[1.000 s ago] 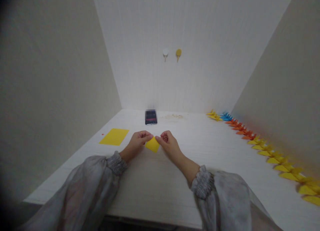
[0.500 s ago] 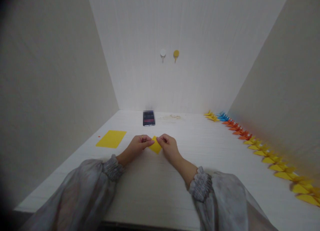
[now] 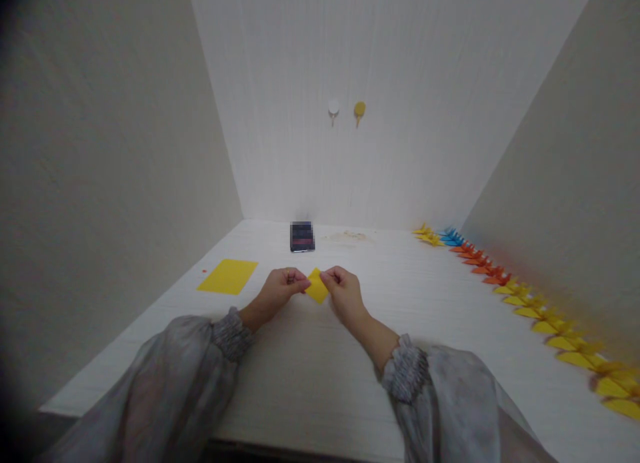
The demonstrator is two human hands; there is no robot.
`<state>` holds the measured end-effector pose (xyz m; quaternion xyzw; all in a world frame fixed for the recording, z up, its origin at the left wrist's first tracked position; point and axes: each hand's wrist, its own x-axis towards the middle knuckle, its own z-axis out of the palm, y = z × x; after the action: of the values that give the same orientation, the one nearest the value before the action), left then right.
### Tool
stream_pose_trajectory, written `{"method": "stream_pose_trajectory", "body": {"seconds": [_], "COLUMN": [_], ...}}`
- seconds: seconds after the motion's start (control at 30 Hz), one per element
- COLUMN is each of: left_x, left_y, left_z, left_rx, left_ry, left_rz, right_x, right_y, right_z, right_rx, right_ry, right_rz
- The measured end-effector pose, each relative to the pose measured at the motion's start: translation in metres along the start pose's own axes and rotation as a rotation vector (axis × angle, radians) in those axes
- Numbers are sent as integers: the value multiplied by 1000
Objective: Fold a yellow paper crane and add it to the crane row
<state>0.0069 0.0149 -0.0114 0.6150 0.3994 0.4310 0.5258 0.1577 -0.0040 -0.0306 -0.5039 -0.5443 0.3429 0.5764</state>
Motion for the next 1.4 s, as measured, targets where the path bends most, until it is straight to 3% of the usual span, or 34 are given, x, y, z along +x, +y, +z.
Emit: {"method": "stream_pose_trajectory", "body": {"seconds": [0.23,0.43,0.67,0.93,1.23,1.4], "left_x": [1,4,-1,-4,-3,-2], "left_y": [-4,-6,-3,-1,-4,-3], "left_z": [-2,-10,-4,-3,-6,-7], "left_rx": [-58,-64,-21,-202,-192,-197], "left_ry": [-61,68,-51,-158,-178,-131], "left_rz": [4,-65,-5,-5,-6,-16], "right_x": [0,5,-3,-8,-9,-12], "right_y": [-7,-11,-6,-12,-12,-14], "right_z": [-2,-11,-1,-3,-1,1], "right_rx": [97,68,65,308,433,359], "right_ry": [50,178,-113,-189,-199,-241], "right_rz": [32,-16,19,101,171,184]}}
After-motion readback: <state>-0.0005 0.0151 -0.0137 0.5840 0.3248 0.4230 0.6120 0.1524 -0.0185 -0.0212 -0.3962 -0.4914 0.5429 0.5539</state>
